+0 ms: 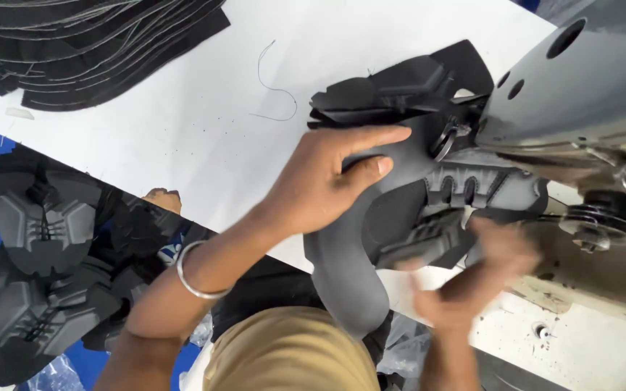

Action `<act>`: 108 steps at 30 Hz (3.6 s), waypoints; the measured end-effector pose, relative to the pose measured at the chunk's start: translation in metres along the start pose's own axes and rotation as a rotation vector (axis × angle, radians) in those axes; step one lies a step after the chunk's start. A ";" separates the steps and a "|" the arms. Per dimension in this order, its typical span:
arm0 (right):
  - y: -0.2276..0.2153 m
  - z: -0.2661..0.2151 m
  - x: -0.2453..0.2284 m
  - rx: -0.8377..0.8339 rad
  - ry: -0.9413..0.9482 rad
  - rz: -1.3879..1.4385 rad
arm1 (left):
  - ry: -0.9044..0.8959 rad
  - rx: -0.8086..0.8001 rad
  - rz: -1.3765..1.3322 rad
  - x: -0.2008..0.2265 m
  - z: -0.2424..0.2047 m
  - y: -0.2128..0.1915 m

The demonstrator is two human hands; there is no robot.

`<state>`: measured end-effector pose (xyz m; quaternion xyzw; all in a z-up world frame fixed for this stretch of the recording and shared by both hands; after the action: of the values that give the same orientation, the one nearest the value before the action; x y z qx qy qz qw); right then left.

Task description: The person sews a gray fabric piece onto a black shoe upper using a sewing machine. They then use scissors to trim the excess fabric and thread. This process is repeated for multiple shoe parts.

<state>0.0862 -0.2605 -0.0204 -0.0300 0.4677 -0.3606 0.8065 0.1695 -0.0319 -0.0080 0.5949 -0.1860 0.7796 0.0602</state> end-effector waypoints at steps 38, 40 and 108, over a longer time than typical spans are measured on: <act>0.067 -0.111 -0.013 -0.623 0.229 -0.520 | 0.131 0.497 -0.114 -0.009 -0.044 0.033; 0.063 -0.110 -0.007 -0.625 0.148 -0.511 | 0.215 0.604 0.006 -0.018 -0.049 0.007; -0.045 -0.072 0.127 -0.435 0.315 -0.242 | 0.077 0.340 -0.487 -0.026 -0.021 0.048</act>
<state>0.0440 -0.3502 -0.1365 -0.2017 0.6464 -0.3455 0.6497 0.1429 -0.0658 -0.0476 0.5937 0.0980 0.7841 0.1520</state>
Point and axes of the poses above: each hand's wrist, its own z-axis towards the middle knuckle, its own y-axis out of the palm, x = y × z, the point moved 4 cm from there along z, towards the middle knuckle, and after that the axes turned 10 degrees about y, right-handed, at the moved point
